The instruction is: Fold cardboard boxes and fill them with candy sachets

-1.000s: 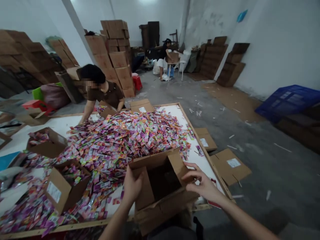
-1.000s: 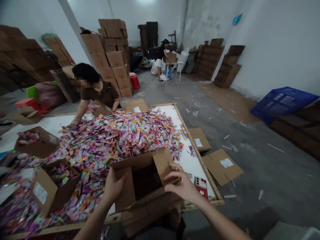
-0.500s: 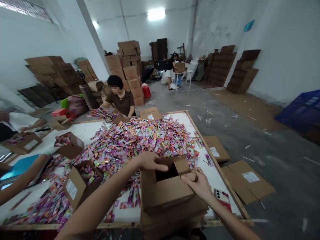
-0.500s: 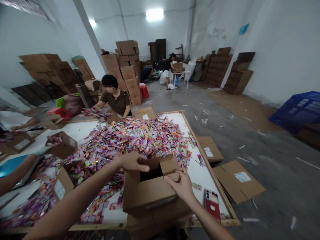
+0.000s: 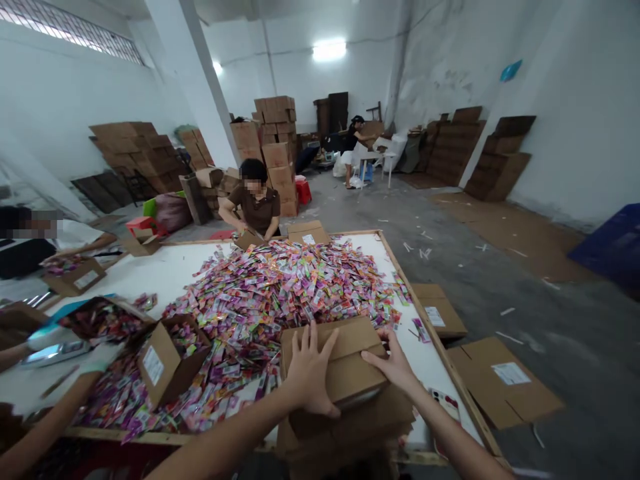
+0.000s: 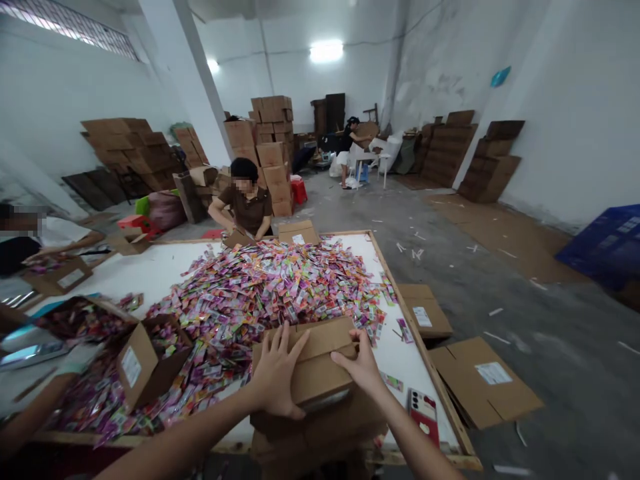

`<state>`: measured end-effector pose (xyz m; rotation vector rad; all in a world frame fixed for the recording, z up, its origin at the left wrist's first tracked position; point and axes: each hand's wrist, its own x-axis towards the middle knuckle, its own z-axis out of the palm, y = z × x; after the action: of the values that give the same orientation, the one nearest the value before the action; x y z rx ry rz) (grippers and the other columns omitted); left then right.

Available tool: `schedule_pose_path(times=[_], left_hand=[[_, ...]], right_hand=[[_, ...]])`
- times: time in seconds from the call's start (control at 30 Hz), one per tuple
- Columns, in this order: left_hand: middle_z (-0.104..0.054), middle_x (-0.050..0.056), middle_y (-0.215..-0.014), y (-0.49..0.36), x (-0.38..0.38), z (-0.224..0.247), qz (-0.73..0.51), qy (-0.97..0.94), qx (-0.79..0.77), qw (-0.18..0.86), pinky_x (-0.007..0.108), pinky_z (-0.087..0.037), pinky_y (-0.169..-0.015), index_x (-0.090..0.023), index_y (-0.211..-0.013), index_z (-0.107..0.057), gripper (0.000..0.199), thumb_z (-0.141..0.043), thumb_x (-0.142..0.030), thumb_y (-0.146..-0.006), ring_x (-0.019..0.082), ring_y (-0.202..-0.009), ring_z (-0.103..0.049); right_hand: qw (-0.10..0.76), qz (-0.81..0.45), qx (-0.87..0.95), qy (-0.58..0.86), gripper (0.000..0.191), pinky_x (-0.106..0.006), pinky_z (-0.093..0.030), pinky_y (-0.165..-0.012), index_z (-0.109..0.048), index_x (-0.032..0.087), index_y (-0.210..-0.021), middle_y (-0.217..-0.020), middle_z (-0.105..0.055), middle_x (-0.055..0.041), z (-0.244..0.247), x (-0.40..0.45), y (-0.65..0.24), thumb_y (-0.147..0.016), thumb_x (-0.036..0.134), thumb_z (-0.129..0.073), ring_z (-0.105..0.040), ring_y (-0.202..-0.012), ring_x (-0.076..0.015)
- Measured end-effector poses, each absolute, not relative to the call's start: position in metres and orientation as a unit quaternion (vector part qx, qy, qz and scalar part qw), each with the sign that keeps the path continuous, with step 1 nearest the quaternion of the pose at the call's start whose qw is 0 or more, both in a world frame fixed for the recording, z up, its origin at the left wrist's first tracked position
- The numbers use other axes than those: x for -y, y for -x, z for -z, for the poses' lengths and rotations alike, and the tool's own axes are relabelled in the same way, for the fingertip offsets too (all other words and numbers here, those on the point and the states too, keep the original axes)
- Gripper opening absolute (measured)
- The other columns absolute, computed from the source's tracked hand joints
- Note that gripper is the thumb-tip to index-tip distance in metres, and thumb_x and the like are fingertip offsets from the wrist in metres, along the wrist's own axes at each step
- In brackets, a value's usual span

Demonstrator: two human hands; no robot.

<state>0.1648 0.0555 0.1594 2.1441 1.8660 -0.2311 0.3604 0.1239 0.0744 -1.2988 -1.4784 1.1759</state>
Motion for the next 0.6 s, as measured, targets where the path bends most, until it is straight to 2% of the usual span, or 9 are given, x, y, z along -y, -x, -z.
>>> schedule_pose_path(times=[0.07,0.17,0.3,0.4,0.5,0.6], left_hand=[[-0.016,0.032,-0.153,-0.164,-0.056,-0.16,0.069,-0.745,-0.651,0.129,0.068,-0.007,-0.106,-0.019,-0.152,-0.011,0.144,-0.078,-0.062,-0.032,0.054,-0.138,-0.013],[-0.029,0.033,-0.148,-0.161,-0.057,-0.16,0.057,-0.757,-0.641,0.11,0.064,-0.015,-0.106,-0.02,-0.151,-0.017,0.14,-0.081,-0.057,-0.032,0.051,-0.132,-0.03],[-0.029,0.032,-0.147,-0.158,-0.062,-0.163,0.065,-0.76,-0.638,0.107,0.061,-0.022,-0.104,-0.02,-0.151,-0.018,0.137,-0.081,-0.056,-0.035,0.05,-0.131,-0.032],[-0.028,0.031,-0.148,-0.147,-0.056,-0.178,0.045,-0.744,-0.658,0.109,0.061,-0.024,-0.103,-0.019,-0.151,-0.02,0.135,-0.082,-0.053,-0.035,0.05,-0.131,-0.031],[-0.037,0.027,-0.144,-0.117,-0.026,-0.198,-0.108,-0.686,-0.709,0.124,0.059,-0.028,-0.103,-0.017,-0.148,-0.028,0.129,-0.083,-0.047,-0.035,0.048,-0.128,-0.037],[-0.046,0.019,-0.141,-0.077,0.026,-0.203,-0.409,-0.517,-0.717,0.225,0.049,-0.034,-0.104,-0.016,-0.147,-0.03,0.115,-0.078,-0.042,-0.045,0.039,-0.125,-0.045]], right_hand=[[0.419,-0.469,0.583,0.514,0.052,-0.039,-0.049,-0.081,-0.045,0.023,-0.096,-0.097,-0.055,-0.0054,-0.073,-0.126,-0.361,-0.057,0.046,-0.069,-0.057,-0.09,-0.0247],[0.429,-0.441,0.584,0.53,0.052,-0.041,-0.048,-0.084,-0.046,0.022,-0.094,-0.096,-0.056,-0.005,-0.069,-0.129,-0.356,-0.055,0.046,-0.07,-0.057,-0.093,-0.0259],[0.42,-0.47,0.574,0.523,0.053,-0.04,-0.049,-0.081,-0.047,0.023,-0.094,-0.094,-0.059,-0.0041,-0.08,-0.132,-0.347,-0.053,0.047,-0.072,-0.059,-0.088,-0.0247],[0.413,-0.529,0.537,0.511,0.059,-0.036,-0.051,-0.072,-0.048,0.024,-0.1,-0.092,-0.06,-0.0034,-0.105,-0.137,-0.358,-0.055,0.055,-0.07,-0.061,-0.082,-0.0227],[0.447,-0.558,0.484,0.505,0.066,-0.032,-0.05,-0.064,-0.048,0.025,-0.107,-0.092,-0.06,-0.0027,-0.13,-0.145,-0.397,-0.056,0.06,-0.07,-0.062,-0.074,-0.0203],[0.481,-0.528,0.438,0.546,0.066,-0.03,-0.048,-0.059,-0.05,0.025,-0.104,-0.086,-0.061,-0.0021,-0.136,-0.152,-0.448,-0.052,0.057,-0.075,-0.062,-0.07,-0.0196]])
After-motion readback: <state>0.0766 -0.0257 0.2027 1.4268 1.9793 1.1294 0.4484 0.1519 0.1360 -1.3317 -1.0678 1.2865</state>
